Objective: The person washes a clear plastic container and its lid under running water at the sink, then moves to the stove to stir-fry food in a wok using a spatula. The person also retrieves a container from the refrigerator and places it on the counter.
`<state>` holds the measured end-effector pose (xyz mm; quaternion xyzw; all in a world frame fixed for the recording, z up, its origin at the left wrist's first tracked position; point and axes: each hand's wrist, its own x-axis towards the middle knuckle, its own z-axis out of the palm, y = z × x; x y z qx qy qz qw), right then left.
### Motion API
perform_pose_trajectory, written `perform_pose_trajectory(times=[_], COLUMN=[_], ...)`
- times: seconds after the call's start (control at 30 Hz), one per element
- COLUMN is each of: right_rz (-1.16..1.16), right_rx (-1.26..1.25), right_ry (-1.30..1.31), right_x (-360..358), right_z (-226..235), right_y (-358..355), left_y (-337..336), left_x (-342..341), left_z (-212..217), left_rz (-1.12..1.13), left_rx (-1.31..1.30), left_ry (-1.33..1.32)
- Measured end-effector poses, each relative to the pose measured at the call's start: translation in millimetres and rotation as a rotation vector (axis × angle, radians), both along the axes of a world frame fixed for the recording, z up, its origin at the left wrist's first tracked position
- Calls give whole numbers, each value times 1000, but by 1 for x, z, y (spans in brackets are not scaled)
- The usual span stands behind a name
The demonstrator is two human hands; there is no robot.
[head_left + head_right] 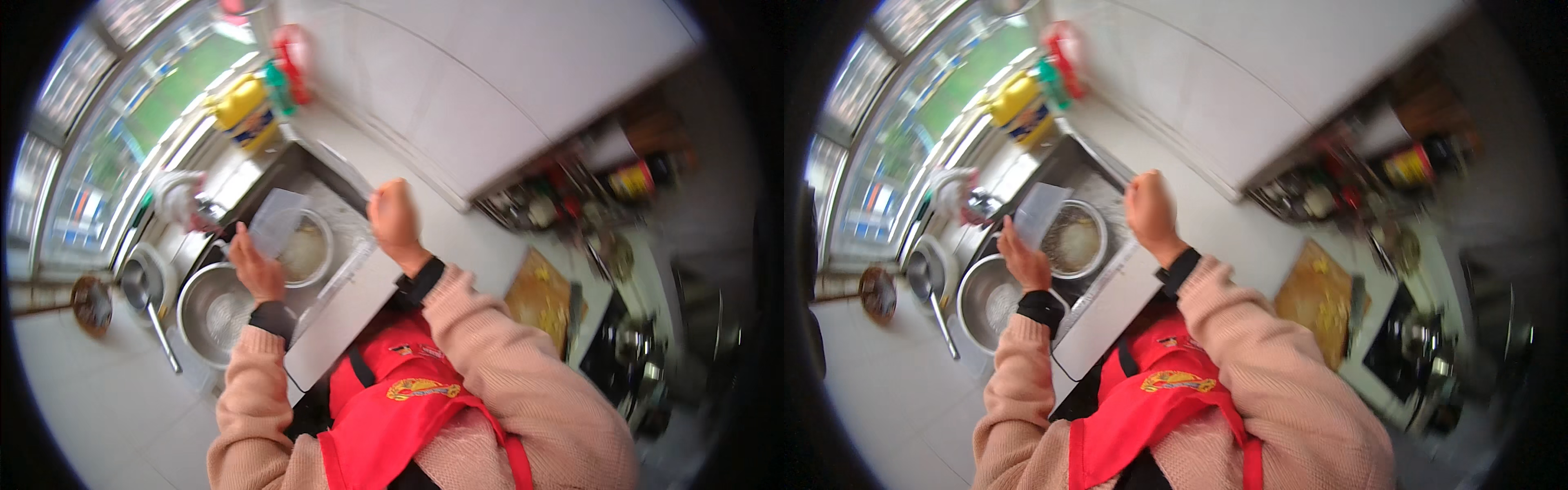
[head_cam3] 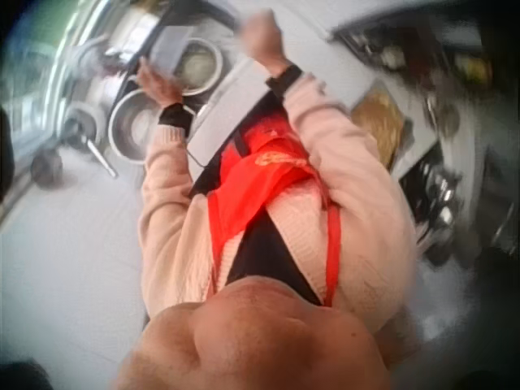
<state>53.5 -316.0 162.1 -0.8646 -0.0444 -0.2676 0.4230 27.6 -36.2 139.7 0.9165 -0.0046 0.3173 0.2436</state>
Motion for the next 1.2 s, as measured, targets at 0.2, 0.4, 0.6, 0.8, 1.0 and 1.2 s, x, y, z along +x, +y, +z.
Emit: perform_pose_trajectory(times=[0.2, 0.4, 0.6, 0.8, 1.0, 1.2], right_rz=[-27, -215, -464, -851, -1020, -1279], right_rx=[-77, -107, -50, 424, 1142, 1314], right_ry=[-24, -78, -16, -2, -257, -600], right_x=[-79, -164, -307, -537, -768, -918], right_z=[21, 45, 55, 27, 9, 51], right_y=[-24, -73, -142, -222, -263, -300], left_y=[1, 3, -44, -201, -400, -568], left_x=[14, 32, 27, -80, -349, -550], left_z=[-18, -20, 6, -19, 1, 57], left_rz=[-215, -299, -431, -511, -918, -1308], left_rx=[77, 345, 447, 237, -703, -400], left_ry=[-6, 47, 18, 122, 1247, 1830])
